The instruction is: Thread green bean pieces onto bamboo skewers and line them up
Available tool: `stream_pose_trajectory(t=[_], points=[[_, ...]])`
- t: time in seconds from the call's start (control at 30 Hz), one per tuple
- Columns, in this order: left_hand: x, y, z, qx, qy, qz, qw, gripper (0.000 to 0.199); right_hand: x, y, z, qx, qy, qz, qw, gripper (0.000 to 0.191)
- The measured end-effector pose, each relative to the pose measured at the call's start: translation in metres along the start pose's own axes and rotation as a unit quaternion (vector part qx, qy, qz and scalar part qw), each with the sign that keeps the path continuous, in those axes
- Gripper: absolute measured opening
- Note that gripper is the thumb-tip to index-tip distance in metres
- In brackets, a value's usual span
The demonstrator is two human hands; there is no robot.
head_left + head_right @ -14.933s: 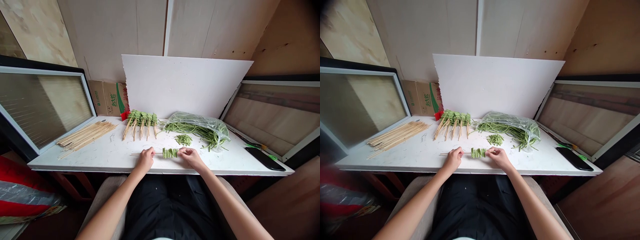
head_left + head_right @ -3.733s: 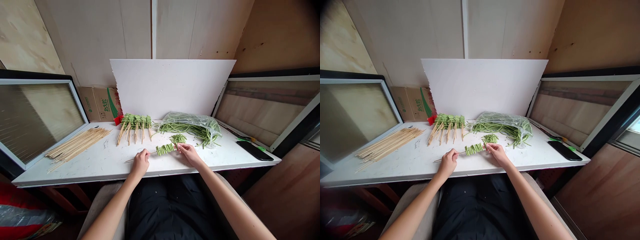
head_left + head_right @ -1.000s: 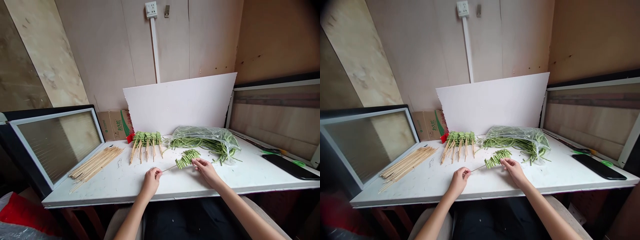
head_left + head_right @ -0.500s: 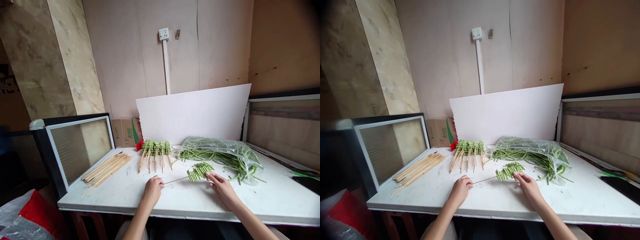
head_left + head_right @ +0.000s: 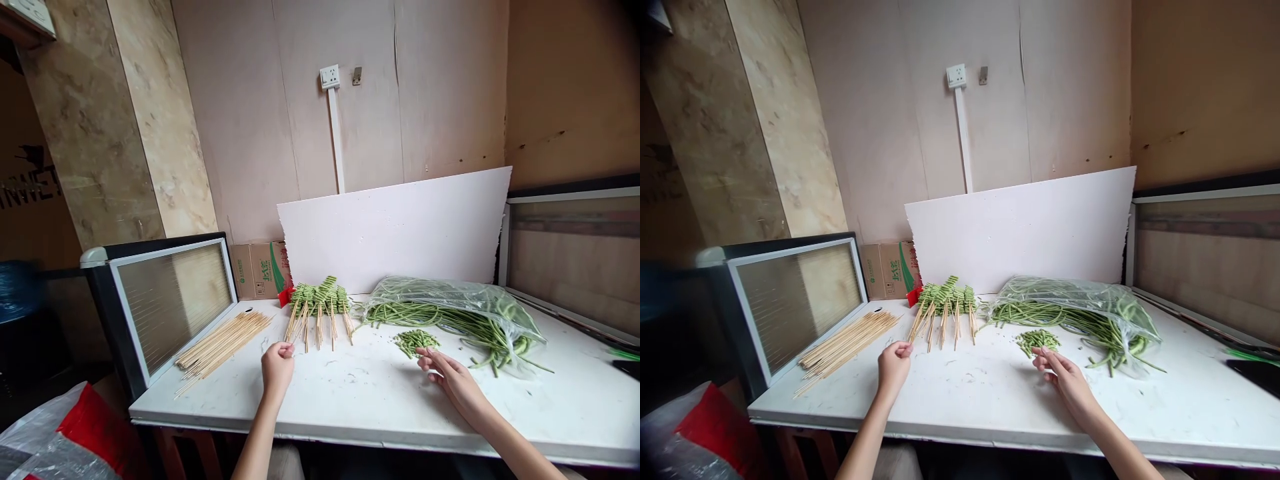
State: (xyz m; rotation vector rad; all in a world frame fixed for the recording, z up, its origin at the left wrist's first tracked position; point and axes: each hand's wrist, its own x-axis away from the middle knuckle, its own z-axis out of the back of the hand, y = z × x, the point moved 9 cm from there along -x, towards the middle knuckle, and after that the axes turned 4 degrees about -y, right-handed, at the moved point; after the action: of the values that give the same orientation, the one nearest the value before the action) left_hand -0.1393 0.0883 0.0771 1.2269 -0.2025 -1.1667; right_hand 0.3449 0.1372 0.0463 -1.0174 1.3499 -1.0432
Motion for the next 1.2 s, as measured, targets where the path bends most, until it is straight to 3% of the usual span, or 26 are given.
stream_pose_trajectory(t=[0.2,0.4,0.7,0.93,1.2], points=[[-0.021,-0.054,0.037,0.077,0.054,0.09,0.991,0.03,-0.001,0.004,-0.008,-0.032,-0.057,-0.009,0.998,0.062],[-0.017,-0.088,0.035,0.235,0.067,0.184,0.952,0.046,0.001,0.003,-0.009,-0.021,-0.057,-0.011,0.998,0.063],[-0.008,-0.107,0.036,0.298,0.094,0.247,0.917,0.042,0.0,0.006,-0.011,-0.014,-0.068,-0.015,0.997,0.061],[-0.006,-0.118,0.031,0.36,0.103,0.297,0.878,0.026,0.003,0.003,-0.013,-0.009,-0.072,-0.02,0.997,0.061],[-0.015,-0.106,0.018,0.466,0.042,0.344,0.814,0.005,0.003,0.001,-0.014,-0.01,-0.069,-0.022,0.997,0.065]])
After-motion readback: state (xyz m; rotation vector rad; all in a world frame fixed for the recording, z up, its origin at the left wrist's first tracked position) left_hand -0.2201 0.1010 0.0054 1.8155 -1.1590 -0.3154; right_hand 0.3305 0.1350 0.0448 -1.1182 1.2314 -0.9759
